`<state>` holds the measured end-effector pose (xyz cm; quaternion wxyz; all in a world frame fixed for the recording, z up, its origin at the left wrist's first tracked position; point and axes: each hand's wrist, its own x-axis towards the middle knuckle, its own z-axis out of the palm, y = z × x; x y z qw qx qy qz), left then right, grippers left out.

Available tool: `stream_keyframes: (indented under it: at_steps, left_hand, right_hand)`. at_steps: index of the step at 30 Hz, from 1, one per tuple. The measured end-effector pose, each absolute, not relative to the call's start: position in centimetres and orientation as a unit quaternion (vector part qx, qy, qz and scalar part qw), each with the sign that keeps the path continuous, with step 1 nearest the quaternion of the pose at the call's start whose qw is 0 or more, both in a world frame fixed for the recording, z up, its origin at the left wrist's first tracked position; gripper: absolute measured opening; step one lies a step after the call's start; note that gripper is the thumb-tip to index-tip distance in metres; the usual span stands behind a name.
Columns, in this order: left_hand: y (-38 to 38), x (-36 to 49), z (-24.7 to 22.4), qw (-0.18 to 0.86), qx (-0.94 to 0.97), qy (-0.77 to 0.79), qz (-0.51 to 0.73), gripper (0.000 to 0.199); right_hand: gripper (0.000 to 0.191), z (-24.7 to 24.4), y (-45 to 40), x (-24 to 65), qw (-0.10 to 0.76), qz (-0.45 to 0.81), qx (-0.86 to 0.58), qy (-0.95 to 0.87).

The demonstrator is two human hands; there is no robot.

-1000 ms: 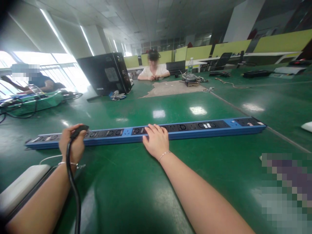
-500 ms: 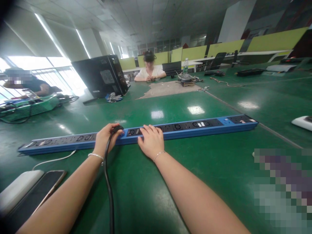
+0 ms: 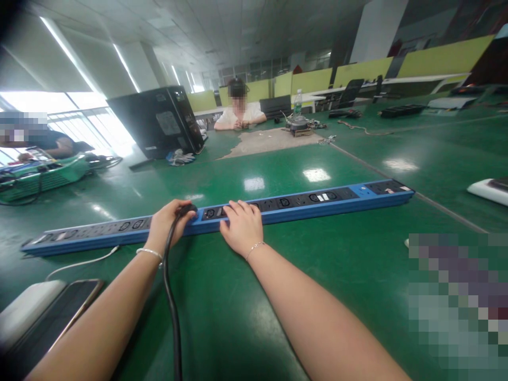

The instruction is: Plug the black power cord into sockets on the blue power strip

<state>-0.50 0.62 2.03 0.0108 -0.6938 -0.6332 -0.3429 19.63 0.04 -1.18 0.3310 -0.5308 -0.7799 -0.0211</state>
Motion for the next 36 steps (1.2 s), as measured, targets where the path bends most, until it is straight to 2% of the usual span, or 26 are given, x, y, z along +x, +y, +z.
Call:
stream_keyframes:
  at_steps: [8, 17, 26, 36]
  left_hand:
    - [0.9, -0.5, 1.5, 0.052, -0.742, -0.589, -0.316, 0.027]
    - [-0.1, -1.0, 0.3, 0.092, -0.764, -0.54, -0.342, 0.026]
    - [0.4, -1.1, 0.9, 0.038, -0.745, -0.581, -0.326, 0.027]
    - [0.2, -1.3, -0.2, 0.076, -0.765, -0.526, -0.363, 0.025]
  right_hand:
    - [0.037, -1.2, 0.0, 19.6, 0.331, -0.023, -0.531, -0.78]
    - [0.038, -1.2, 0.0, 19.7, 0.328, -0.022, -0.531, -0.781]
    - [0.039, -1.1, 0.0, 19.8, 0.315, -0.026, -0.53, -0.787]
    - [0.039, -1.0, -0.2, 19.8, 0.315, -0.021, -0.528, -0.788]
